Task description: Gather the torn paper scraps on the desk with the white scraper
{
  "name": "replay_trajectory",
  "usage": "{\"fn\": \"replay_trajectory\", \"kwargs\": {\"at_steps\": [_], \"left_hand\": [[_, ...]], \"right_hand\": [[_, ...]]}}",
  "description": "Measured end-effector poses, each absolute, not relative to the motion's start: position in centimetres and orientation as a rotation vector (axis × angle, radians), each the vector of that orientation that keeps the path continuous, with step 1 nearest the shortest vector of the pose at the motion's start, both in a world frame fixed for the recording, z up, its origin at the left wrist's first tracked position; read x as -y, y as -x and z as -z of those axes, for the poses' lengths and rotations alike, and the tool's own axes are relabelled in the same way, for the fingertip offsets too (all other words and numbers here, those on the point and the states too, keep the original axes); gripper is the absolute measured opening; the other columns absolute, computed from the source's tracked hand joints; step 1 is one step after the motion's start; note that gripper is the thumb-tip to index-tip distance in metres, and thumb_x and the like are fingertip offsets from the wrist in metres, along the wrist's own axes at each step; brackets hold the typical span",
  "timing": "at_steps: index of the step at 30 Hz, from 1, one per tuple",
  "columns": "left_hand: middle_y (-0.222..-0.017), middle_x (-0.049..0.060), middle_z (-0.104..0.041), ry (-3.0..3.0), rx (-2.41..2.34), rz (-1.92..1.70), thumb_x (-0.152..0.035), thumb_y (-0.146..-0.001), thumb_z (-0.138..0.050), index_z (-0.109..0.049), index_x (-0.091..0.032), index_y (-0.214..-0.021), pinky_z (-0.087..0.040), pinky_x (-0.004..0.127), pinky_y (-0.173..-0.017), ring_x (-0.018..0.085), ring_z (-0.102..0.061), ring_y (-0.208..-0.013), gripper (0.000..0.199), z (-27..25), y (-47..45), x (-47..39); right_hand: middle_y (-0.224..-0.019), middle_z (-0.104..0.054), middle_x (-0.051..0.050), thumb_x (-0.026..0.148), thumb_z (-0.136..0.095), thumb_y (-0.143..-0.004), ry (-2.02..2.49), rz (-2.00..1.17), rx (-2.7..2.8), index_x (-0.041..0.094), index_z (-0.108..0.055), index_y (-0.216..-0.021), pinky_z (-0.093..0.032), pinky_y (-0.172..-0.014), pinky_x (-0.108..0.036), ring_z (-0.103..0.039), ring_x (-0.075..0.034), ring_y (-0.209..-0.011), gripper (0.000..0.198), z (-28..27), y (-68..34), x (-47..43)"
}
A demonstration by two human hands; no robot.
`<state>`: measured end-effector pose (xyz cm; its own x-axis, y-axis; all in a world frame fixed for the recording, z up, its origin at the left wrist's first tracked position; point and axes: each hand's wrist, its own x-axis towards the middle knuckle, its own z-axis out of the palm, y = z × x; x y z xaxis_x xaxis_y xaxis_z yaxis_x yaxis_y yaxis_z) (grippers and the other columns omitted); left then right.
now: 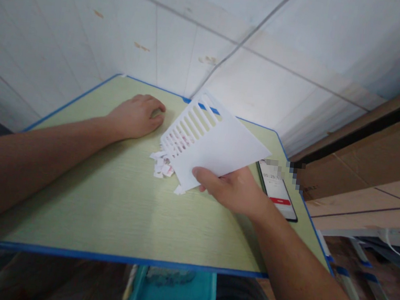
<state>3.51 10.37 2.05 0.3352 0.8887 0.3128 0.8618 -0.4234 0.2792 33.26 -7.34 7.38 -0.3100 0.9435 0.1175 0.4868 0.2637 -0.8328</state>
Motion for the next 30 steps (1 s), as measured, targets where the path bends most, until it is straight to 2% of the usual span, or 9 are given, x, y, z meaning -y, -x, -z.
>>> {"fn": "replay_trajectory", "kwargs": {"at_steps": [6,12,17,22,24,27,30], "left_hand": [[-0.154,0.016,-0.079,-2.532,-1.645,-0.663,-0.038,-0.106,-0.057,-0.084,-0.024,-0.143,-0.056,0.062,-0.131,0.041,-0.069,-0.149,0.048,-2.0,-3.5,-10.4],[-0.154,0.015,-0.079,-2.523,-1.693,-0.659,-0.037,-0.108,-0.054,-0.083,-0.025,-0.142,-0.057,0.060,-0.129,0.040,-0.069,-0.149,0.046,-1.9,-3.6,-10.4],[-0.156,0.015,-0.078,-2.526,-1.677,-0.638,-0.038,-0.108,-0.055,-0.082,-0.026,-0.143,-0.056,0.059,-0.129,0.039,-0.068,-0.150,0.046,-2.0,-3.6,-10.4],[-0.155,0.016,-0.078,-2.528,-1.677,-0.637,-0.038,-0.107,-0.054,-0.082,-0.024,-0.143,-0.056,0.062,-0.129,0.041,-0.068,-0.150,0.047,-2.0,-3.6,-10.3],[-0.154,0.017,-0.078,-2.530,-1.676,-0.647,-0.038,-0.106,-0.055,-0.082,-0.024,-0.143,-0.055,0.064,-0.129,0.042,-0.068,-0.149,0.048,-2.0,-3.6,-10.3],[-0.154,0.017,-0.078,-2.532,-1.670,-0.652,-0.039,-0.106,-0.055,-0.082,-0.023,-0.143,-0.055,0.064,-0.129,0.043,-0.068,-0.149,0.049,-1.9,-3.6,-10.4],[-0.152,0.016,-0.079,-2.529,-1.674,-0.660,-0.038,-0.106,-0.055,-0.082,-0.024,-0.144,-0.055,0.063,-0.129,0.042,-0.068,-0.148,0.048,-1.8,-3.6,-10.5]], "right_hand": [[-0.069,-0.072,-0.003,0.051,-0.095,-0.100,1.268,-0.709,1.897,0.027,-0.073,-0.089,-0.065,-0.059,-0.036,-0.078,-0.028,-0.072,0.034,-6.9,-34.1,6.9],[-0.063,-0.071,-0.001,0.050,-0.089,-0.105,1.172,-0.998,1.991,0.027,-0.071,-0.079,-0.058,-0.046,-0.033,-0.067,-0.021,-0.051,0.039,-7.6,-32.9,7.6],[-0.065,-0.072,-0.002,0.048,-0.089,-0.106,1.185,-0.953,2.027,0.026,-0.072,-0.080,-0.062,-0.053,-0.034,-0.072,-0.023,-0.059,0.038,-7.6,-33.2,7.7],[-0.074,-0.076,-0.005,0.052,-0.093,-0.103,1.193,-0.624,2.001,0.027,-0.078,-0.094,-0.069,-0.069,-0.040,-0.083,-0.032,-0.086,0.031,-7.3,-33.8,7.3],[-0.078,-0.078,-0.006,0.053,-0.095,-0.101,1.189,-0.566,1.981,0.028,-0.079,-0.098,-0.071,-0.072,-0.043,-0.084,-0.035,-0.091,0.030,-7.2,-33.8,7.2],[-0.078,-0.078,-0.007,0.055,-0.098,-0.098,1.193,-0.518,1.946,0.028,-0.078,-0.098,-0.072,-0.072,-0.046,-0.083,-0.035,-0.088,0.033,-7.0,-33.9,7.2],[-0.071,-0.073,-0.004,0.058,-0.097,-0.098,1.212,-0.512,1.923,0.029,-0.073,-0.089,-0.072,-0.070,-0.045,-0.080,-0.032,-0.078,0.039,-6.8,-34.0,7.2]]}}
